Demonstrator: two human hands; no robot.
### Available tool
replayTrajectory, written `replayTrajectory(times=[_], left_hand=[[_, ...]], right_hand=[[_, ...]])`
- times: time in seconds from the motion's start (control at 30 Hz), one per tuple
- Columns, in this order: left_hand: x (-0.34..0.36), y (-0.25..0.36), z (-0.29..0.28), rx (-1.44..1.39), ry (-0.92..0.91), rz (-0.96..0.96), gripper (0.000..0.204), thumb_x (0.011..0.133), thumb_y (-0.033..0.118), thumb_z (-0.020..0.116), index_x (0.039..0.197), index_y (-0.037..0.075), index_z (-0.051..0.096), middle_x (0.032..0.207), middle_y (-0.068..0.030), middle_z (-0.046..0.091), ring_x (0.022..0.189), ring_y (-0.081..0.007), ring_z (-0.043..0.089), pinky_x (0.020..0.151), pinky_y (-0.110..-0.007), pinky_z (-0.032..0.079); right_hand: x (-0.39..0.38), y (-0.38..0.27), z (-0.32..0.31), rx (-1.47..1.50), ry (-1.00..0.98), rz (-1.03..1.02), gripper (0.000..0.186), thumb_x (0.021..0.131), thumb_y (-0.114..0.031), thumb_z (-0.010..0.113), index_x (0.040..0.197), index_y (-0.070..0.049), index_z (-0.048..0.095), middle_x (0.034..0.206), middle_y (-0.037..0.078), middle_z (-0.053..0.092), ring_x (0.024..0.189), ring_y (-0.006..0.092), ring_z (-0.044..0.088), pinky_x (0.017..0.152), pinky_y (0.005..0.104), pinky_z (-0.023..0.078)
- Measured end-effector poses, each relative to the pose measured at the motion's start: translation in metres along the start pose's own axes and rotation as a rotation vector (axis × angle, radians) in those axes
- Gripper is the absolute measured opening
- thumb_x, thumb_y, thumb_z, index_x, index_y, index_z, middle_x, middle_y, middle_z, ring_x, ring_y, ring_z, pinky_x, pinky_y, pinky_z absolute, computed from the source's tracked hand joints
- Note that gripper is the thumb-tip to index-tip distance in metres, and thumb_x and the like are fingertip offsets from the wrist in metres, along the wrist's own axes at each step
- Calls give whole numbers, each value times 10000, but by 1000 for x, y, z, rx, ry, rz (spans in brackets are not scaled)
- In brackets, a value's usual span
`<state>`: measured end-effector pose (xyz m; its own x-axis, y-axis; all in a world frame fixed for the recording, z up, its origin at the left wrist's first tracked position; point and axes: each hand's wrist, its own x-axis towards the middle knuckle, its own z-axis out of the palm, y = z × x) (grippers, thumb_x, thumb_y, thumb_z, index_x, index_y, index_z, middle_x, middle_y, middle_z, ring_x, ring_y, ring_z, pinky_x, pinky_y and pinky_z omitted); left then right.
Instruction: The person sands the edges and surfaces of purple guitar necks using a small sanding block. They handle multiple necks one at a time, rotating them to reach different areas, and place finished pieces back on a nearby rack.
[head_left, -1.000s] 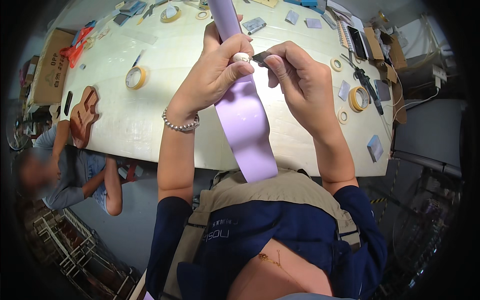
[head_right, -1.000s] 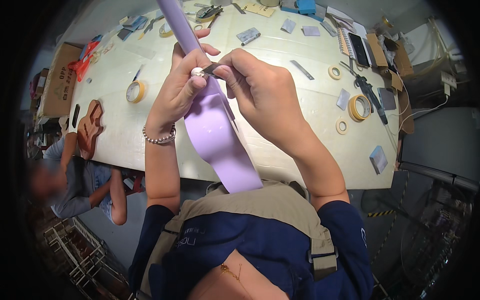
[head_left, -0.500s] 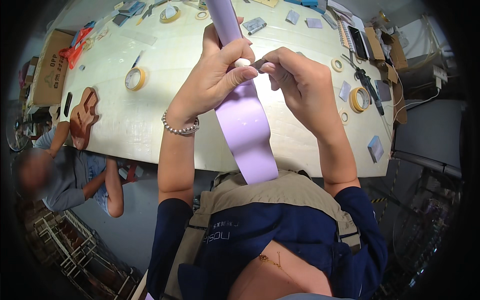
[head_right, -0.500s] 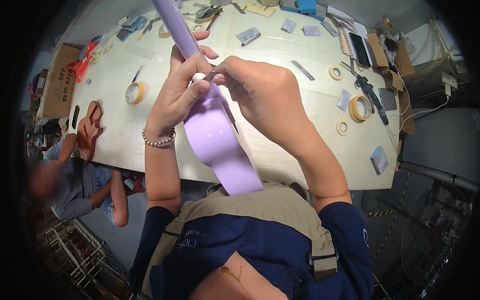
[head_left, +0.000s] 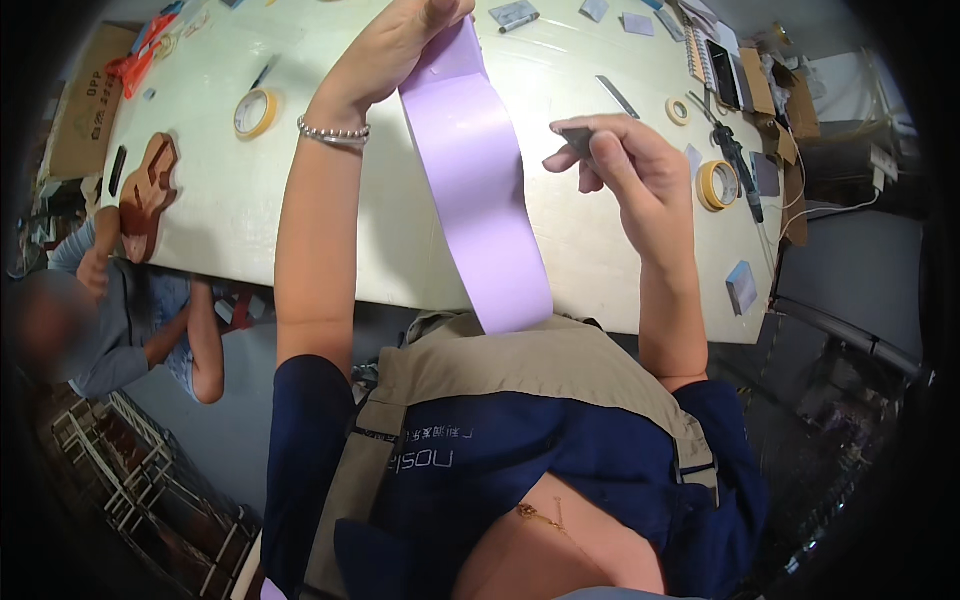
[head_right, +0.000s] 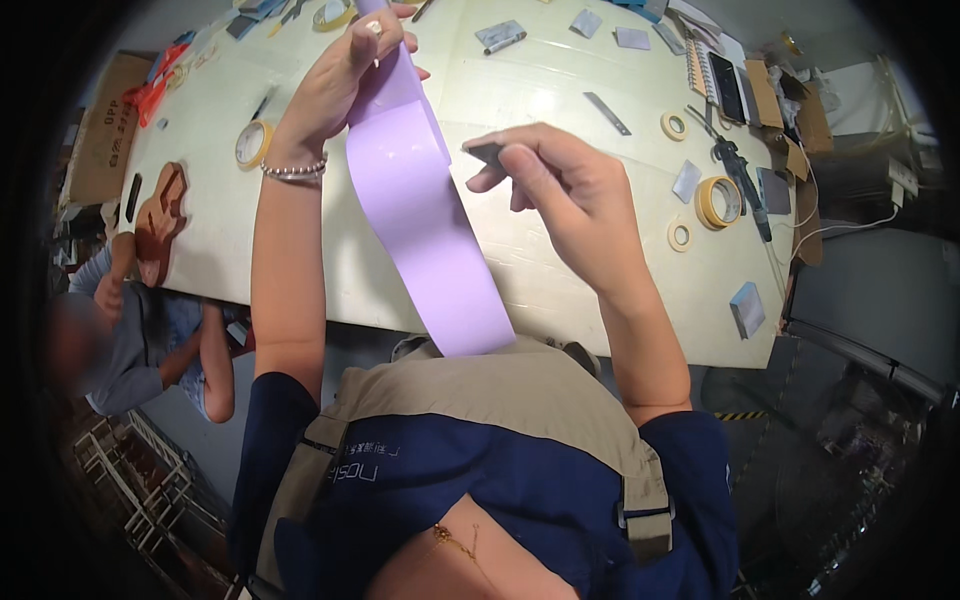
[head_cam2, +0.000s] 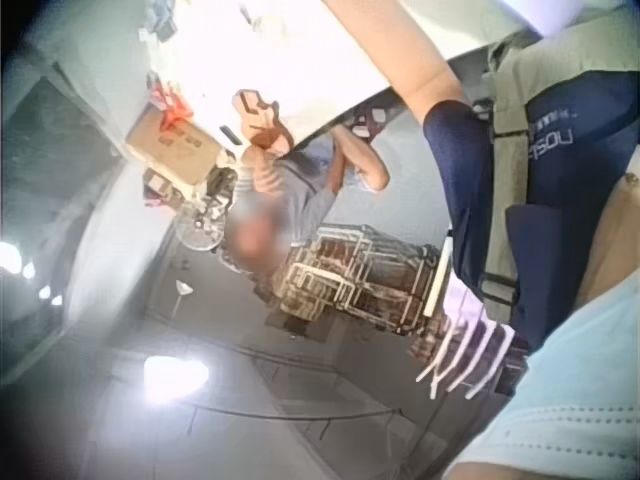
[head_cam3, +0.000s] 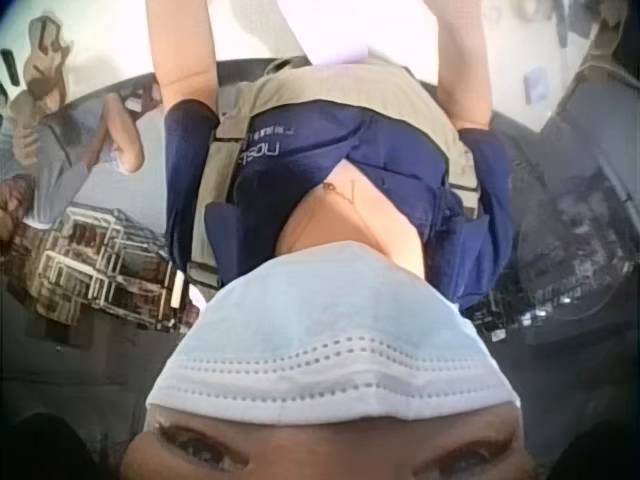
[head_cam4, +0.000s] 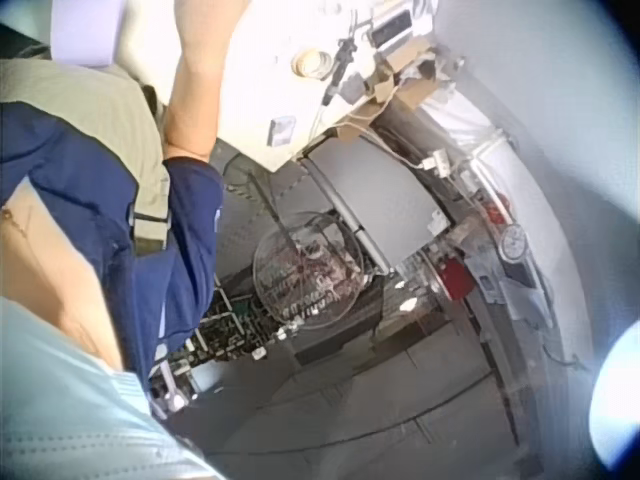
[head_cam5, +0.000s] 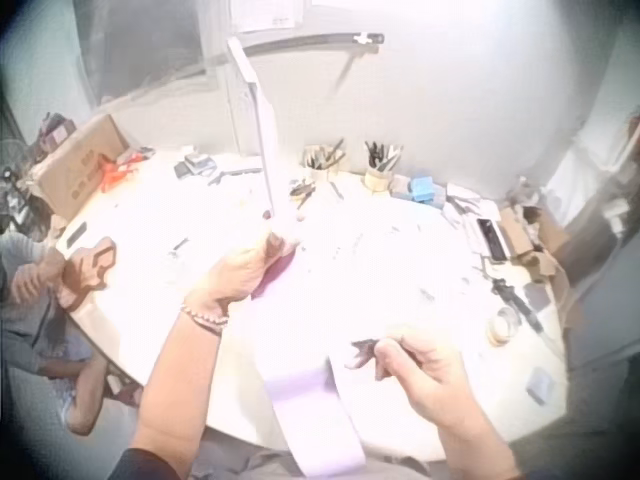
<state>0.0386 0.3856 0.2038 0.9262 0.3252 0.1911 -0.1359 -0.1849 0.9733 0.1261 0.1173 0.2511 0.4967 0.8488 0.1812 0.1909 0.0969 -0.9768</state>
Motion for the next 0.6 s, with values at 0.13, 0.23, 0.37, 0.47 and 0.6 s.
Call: replayTrajectory(times=[0.13, 0.23, 0.37, 0.47, 0.6], left_hand=[[-7, -21, 22, -53, 186, -145, 709, 917, 580, 485, 1227, -51, 582, 1039, -64, 645, 962, -125, 571, 866, -255, 470], [-3, -25, 23, -56, 198, -241, 737, 917, 613, 449, 1210, -46, 597, 1043, -64, 648, 975, -137, 569, 896, -272, 461], [6, -31, 21, 79, 153, -108, 685, 950, 589, 429, 1176, -29, 620, 1025, -48, 646, 956, -138, 561, 884, -281, 457], [11, -47, 23, 92, 129, -79, 608, 979, 548, 417, 1135, 1, 631, 987, -37, 640, 907, -135, 559, 843, -268, 458], [15, -52, 19, 154, 63, -120, 573, 986, 539, 415, 1062, 15, 635, 935, -26, 620, 864, -128, 546, 813, -259, 457]], right_hand=[[-23, 10, 5, -294, -29, -134, 187, 918, -86, 604, 1069, -52, 706, 844, 61, 711, 681, 135, 564, 648, 265, 459], [-26, 24, 9, -464, -18, -288, 234, 834, -53, 677, 1067, -57, 706, 815, 63, 685, 689, 193, 544, 655, 293, 442], [-23, 40, 12, -567, -3, -400, 300, 761, -69, 735, 1058, -50, 695, 776, 58, 646, 679, 209, 515, 633, 308, 427], [-17, 49, 13, -618, 1, -441, 324, 741, -82, 748, 1058, -48, 693, 784, 53, 635, 691, 210, 514, 633, 309, 424], [-6, 54, 12, -687, -2, -499, 371, 698, -101, 767, 1057, -47, 691, 796, 50, 630, 694, 212, 512, 631, 313, 422]])
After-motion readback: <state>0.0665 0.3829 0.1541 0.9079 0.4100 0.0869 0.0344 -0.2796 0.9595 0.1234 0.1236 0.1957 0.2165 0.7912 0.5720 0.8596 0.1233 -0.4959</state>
